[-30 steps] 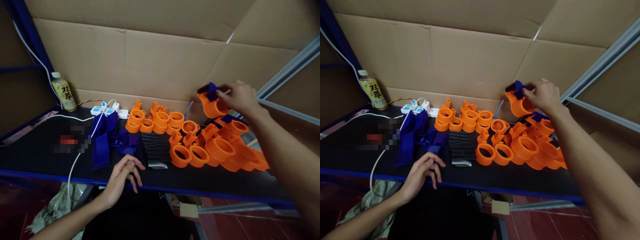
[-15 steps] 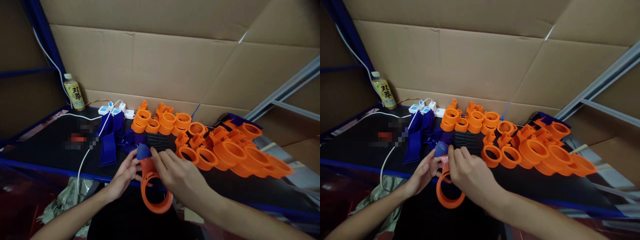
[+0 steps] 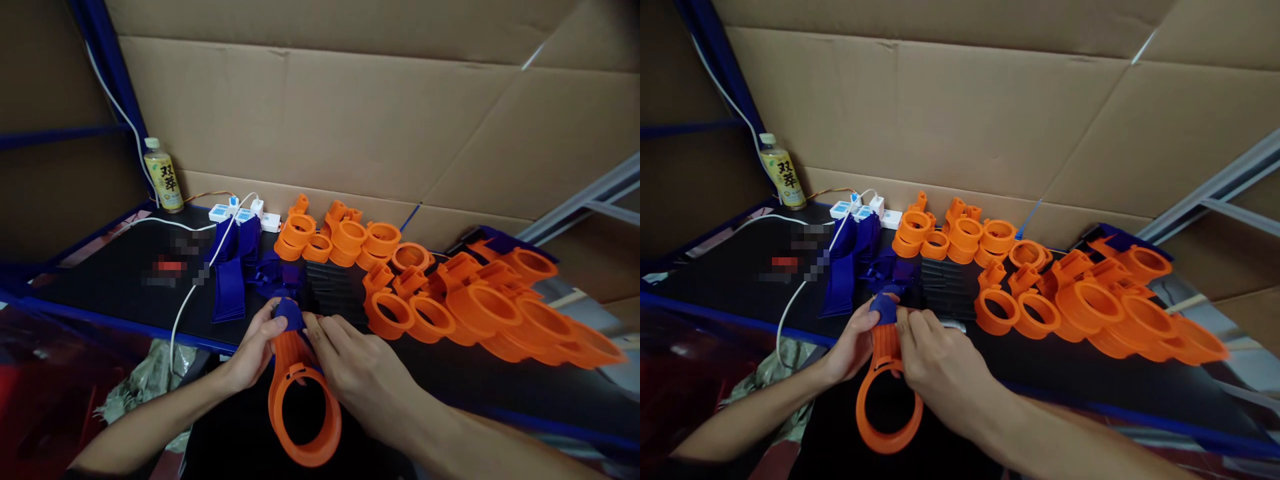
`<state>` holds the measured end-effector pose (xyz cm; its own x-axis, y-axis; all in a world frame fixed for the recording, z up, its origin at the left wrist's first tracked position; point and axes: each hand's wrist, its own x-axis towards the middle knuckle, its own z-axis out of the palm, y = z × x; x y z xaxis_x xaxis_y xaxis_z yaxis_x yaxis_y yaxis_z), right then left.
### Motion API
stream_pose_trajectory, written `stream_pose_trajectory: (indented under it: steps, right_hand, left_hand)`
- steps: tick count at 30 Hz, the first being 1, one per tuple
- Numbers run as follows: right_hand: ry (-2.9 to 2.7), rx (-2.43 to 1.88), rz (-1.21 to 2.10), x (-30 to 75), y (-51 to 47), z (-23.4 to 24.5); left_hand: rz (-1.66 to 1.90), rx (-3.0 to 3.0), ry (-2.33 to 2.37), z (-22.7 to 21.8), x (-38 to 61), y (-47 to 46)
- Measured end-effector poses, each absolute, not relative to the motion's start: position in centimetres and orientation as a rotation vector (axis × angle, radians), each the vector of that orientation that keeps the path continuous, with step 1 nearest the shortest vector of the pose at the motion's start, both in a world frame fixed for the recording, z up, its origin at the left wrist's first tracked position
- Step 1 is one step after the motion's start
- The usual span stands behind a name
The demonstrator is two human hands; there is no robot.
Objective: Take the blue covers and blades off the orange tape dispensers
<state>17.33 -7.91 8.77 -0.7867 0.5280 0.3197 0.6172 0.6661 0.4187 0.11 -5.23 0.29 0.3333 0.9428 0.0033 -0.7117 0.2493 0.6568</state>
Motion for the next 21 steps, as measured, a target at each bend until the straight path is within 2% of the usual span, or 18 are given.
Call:
stream_pose_trajectory:
  steps: [6, 12, 17, 21]
  right_hand:
    - [-2.697, -0.963, -0.743, 17.6, -7.0, 9.0]
    - [-2.673, -1.136, -0.548, 18.8, -4.9, 8.9]
    - [-2.431, -1.47, -0.292, 19.5, -1.4, 11.8]
    - [-2.179, -1.452, 0.063, 18.1, 3.1, 13.8]
  left_hand:
    - [1.191, 0.702, 0.364, -0.4, -0.1, -5.3]
    - [1.147, 0.817, 0.231, -0.5, -0.1, -5.2]
    - [1.322, 0.856, 0.223, 0.0, 0.2, -5.3]
    - [1.458, 0.914, 0.187, -1.2, 0.6, -5.9]
